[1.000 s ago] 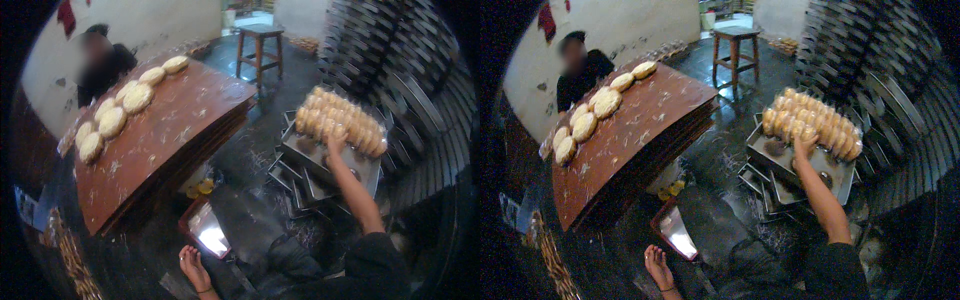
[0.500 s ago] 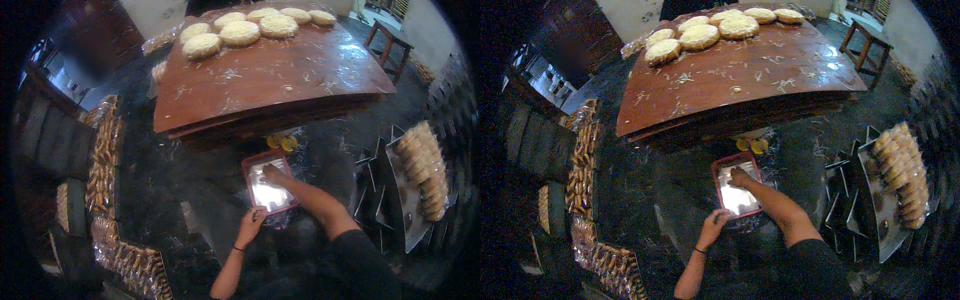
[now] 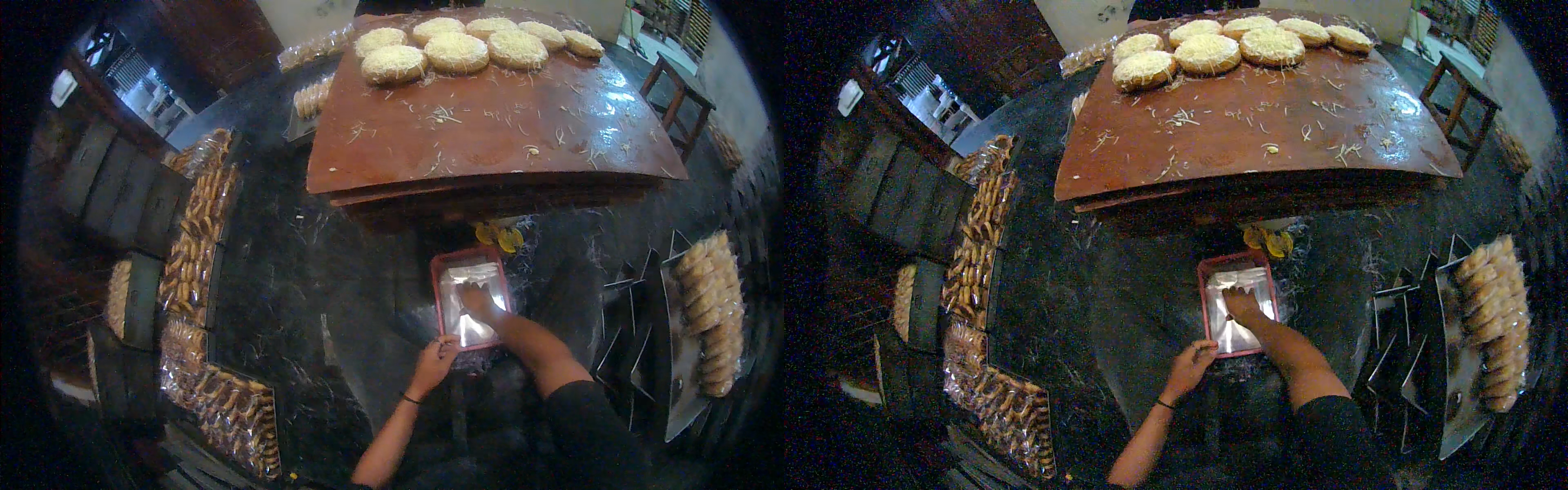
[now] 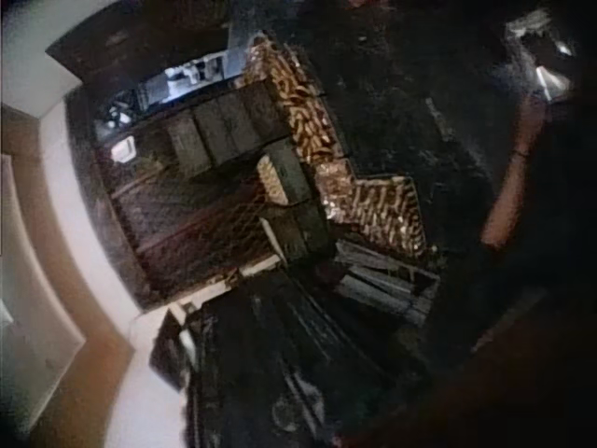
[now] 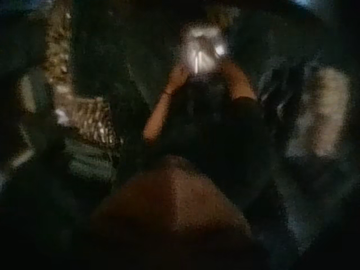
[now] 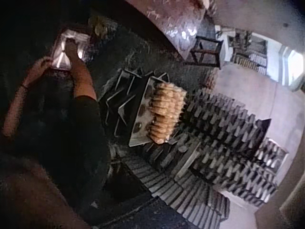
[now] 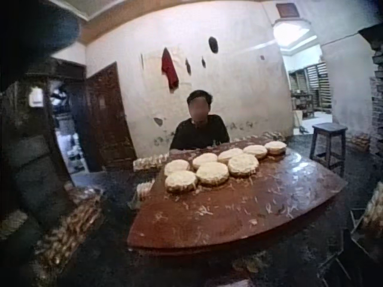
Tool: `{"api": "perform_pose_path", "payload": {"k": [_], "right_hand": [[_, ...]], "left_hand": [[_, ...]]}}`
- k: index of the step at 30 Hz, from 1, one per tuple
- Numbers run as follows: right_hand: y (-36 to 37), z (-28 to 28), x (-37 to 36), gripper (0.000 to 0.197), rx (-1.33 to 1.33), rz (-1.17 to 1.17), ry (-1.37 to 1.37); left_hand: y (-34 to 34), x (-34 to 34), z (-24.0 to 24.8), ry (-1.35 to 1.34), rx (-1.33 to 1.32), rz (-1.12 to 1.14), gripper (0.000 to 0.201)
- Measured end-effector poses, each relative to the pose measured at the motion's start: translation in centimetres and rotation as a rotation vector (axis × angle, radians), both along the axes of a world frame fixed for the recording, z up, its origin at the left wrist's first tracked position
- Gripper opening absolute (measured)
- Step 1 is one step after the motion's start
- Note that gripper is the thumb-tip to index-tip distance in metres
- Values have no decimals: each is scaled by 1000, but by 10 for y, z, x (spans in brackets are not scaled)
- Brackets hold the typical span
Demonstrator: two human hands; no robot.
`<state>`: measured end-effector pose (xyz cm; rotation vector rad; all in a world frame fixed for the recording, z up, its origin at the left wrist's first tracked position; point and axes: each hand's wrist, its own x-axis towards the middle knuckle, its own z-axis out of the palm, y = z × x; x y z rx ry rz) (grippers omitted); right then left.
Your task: The person repeatedly picks up round bread rolls from a wooden table, places them into clear plastic bags, and arranges the packaged rolls on a metal tray. The task is performed by hand in a repetitive assembly-line manner.
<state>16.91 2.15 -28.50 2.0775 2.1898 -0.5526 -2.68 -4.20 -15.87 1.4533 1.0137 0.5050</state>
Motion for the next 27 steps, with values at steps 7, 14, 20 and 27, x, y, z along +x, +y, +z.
{"api": "perform_pose_path", "payload": {"k": [7, 14, 20, 27], "right_hand": [[31, -17, 27, 12, -29, 254, 104], [6, 218, 21, 37, 25, 405, 303], [-113, 302, 31, 54, 314, 722, 316], [-132, 284, 25, 53, 475, 535, 670]], "left_hand": [[0, 5, 8, 57, 40, -5, 22], [3, 33, 42, -550, -713, 86, 42], [73, 41, 98, -1290, -1074, -148, 63], [70, 39, 163, -982, -687, -338, 74]]}}
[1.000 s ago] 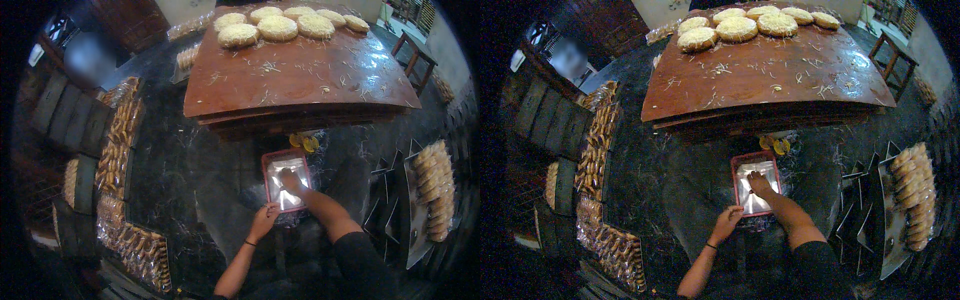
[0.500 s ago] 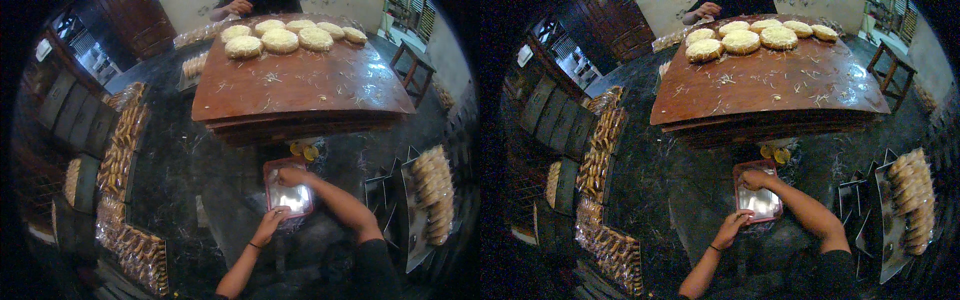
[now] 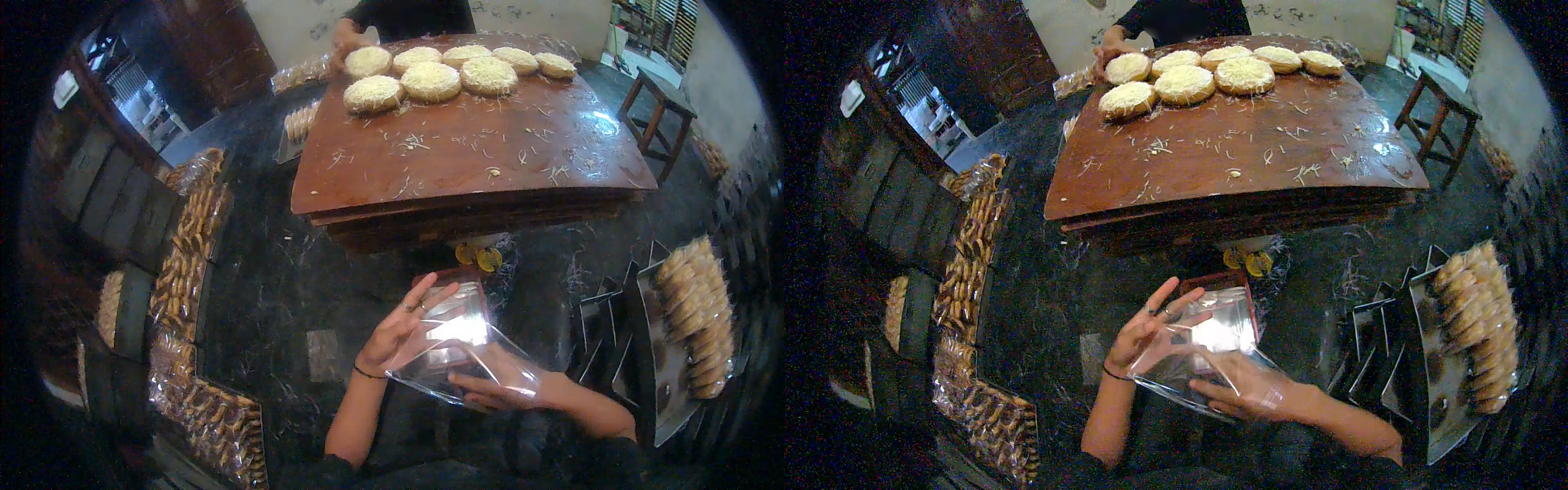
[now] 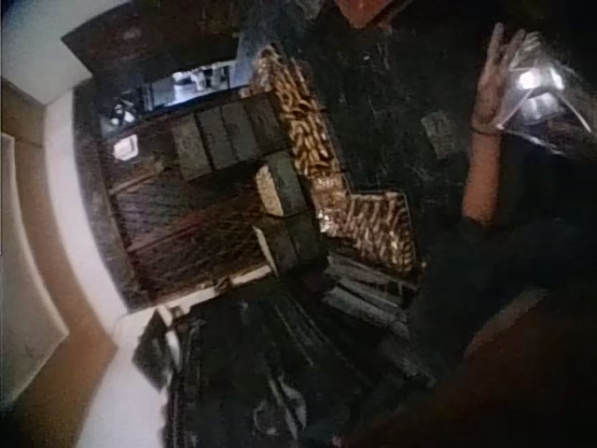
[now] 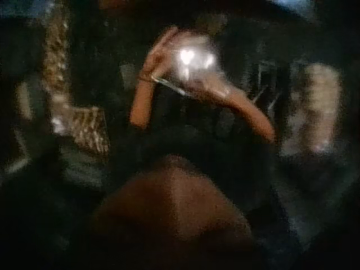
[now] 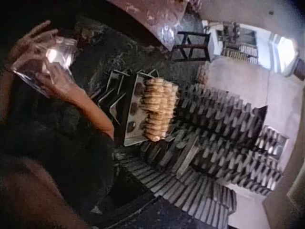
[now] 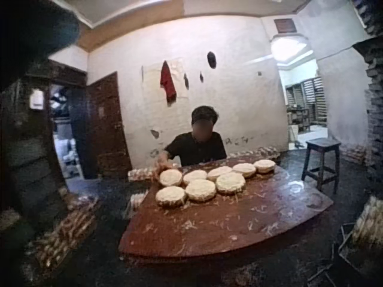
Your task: The person repeatedly picks up round bread rolls from a wooden table, places them into clear plastic bags, and arranges the packaged rolls on a metal tray. The task is performed by hand in a repetitive assembly-line manner.
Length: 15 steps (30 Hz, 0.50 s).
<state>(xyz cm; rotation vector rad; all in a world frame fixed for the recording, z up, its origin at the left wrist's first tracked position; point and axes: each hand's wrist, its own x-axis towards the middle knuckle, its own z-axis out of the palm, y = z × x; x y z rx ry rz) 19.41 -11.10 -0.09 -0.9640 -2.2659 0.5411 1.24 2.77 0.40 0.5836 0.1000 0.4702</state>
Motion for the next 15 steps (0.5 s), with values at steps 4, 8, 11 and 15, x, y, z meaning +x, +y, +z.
{"api": "perform_pose_path", "payload": {"k": [4, 8, 11, 15], "right_hand": [[-9, -6, -25, 66, -58, -173, 187], [-3, 10, -36, 72, -47, -412, 377], [3, 16, -36, 74, -156, -367, 429], [15, 31, -34, 63, -161, -270, 206]], "left_hand": [[-13, 4, 9, 17, 302, -132, 82], [-21, -8, 8, -193, 315, 72, 86], [-41, -16, -13, -219, 367, 174, 87], [-67, 6, -15, -64, 344, 455, 78]]}}
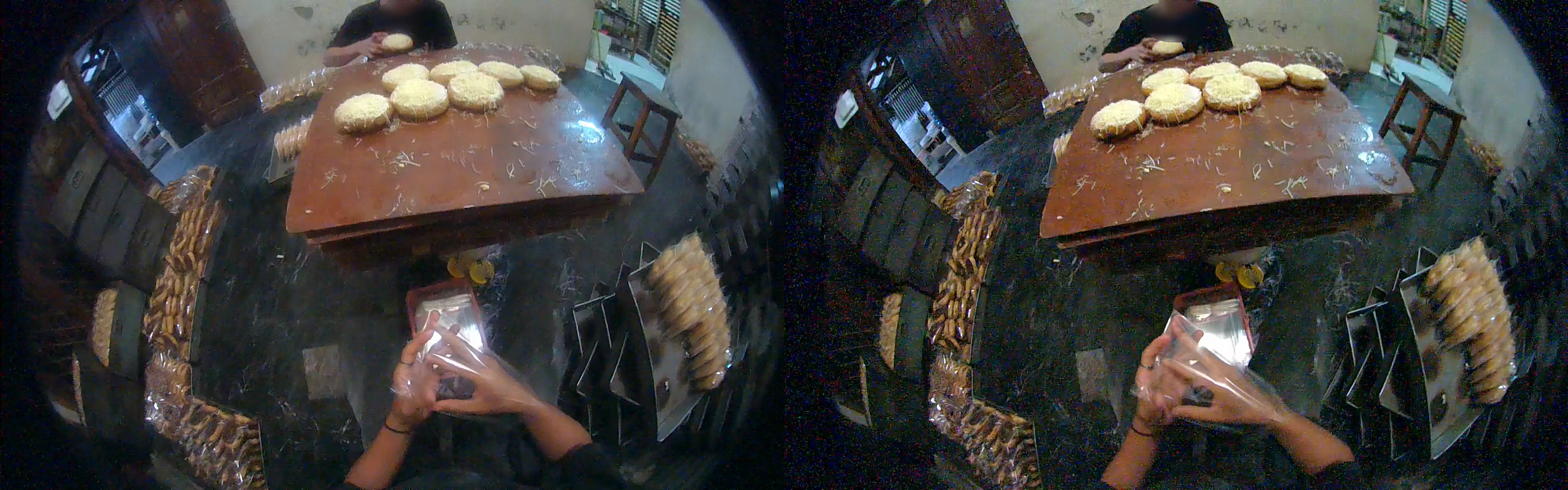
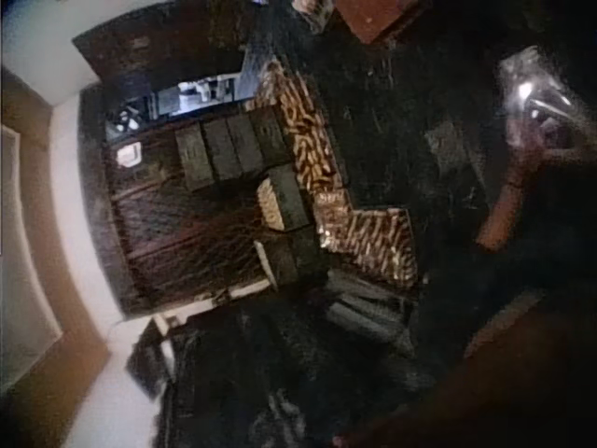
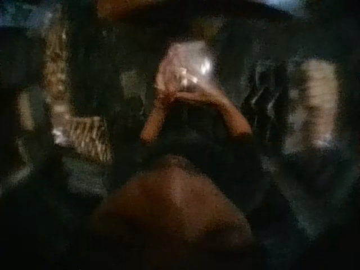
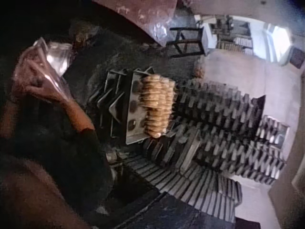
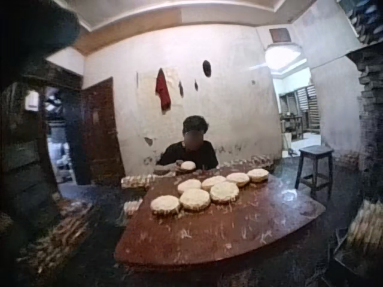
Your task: The person repeatedly picks up round bread rolls from a wooden table, places them into clear plastic bags, and arranges the packaged rolls on a metal tray. The task is performed by hand in a repetitive assembly-line manner.
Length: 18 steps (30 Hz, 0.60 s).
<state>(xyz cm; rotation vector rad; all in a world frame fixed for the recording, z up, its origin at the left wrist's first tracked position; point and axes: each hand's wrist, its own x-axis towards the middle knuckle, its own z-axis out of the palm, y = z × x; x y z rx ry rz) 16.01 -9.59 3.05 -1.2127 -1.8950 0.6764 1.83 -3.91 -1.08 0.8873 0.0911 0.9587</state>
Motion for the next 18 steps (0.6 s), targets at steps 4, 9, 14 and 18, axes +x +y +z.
{"api": "perform_pose_path", "payload": {"k": [4, 9, 14, 18], "right_hand": [[1, 32, 25, 43, 39, 92, -34], [79, 105, 98, 40, 114, -467, 199], [219, 106, 223, 101, 316, -938, -234], [278, 103, 196, 123, -131, -1122, -312]], "left_hand": [[30, -4, 2, -413, -444, 106, 45], [68, -81, 11, -451, -473, 368, 46], [61, -81, -22, -369, -666, 304, 50], [33, -93, -33, -338, -910, 412, 49]]}}
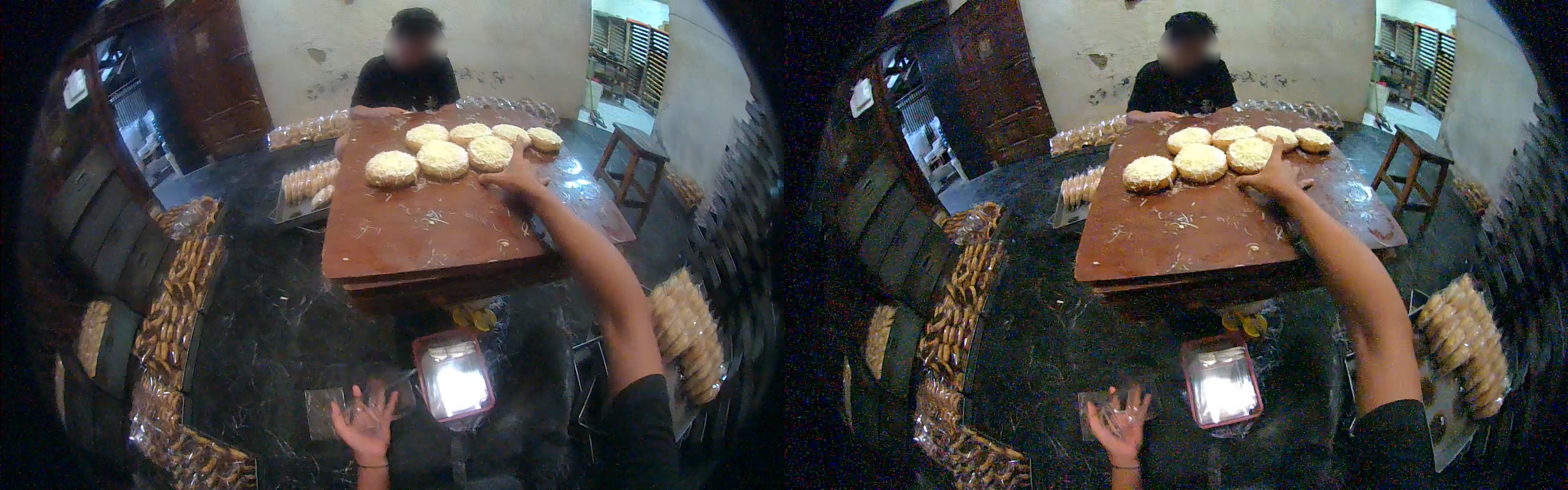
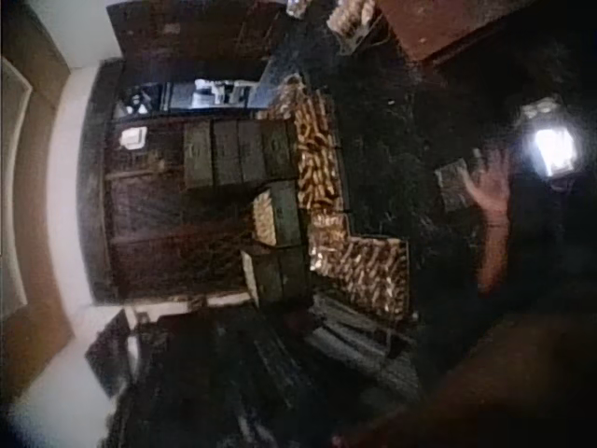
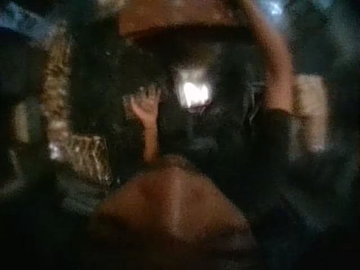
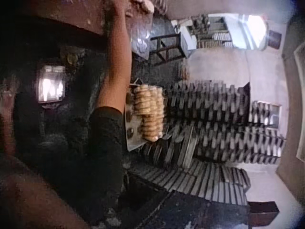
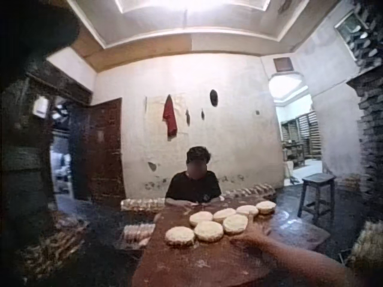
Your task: The person repeatedly picks up round bread rolls from a wooden table, places them into clear plastic bags, and arranges the packaged rolls on a metal tray. The task is performed by hand in a repetitive assembly-line manner.
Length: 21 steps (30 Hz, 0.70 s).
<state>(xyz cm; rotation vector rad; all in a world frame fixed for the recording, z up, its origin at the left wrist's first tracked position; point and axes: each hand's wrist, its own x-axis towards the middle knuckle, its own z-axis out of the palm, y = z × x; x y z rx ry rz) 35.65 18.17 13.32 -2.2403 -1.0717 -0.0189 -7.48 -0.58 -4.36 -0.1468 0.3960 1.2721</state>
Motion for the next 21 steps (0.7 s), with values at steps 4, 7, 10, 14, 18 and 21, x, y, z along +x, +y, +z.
{"api": "perform_pose_path", "payload": {"k": [4, 7, 10, 14, 18, 21], "right_hand": [[7, 15, -34, 126, -67, -134, 42], [-1, 17, -25, 120, 42, -136, 38], [-12, 13, -10, 117, 158, -107, 22], [-62, 3, 13, 113, 434, 263, 167], [-160, 20, -47, 105, 414, 532, 530], [-230, 29, -82, 113, 451, 638, 697]], "left_hand": [[-10, -14, -15, -84, -119, -10, 48], [-8, -11, -17, -175, -115, -21, 45], [-5, 6, -10, -165, -21, -72, 44], [4, 41, -10, -163, -51, -165, 48], [13, 60, -17, -270, -151, -231, 40], [17, 86, -25, -322, -113, -314, 39]]}}
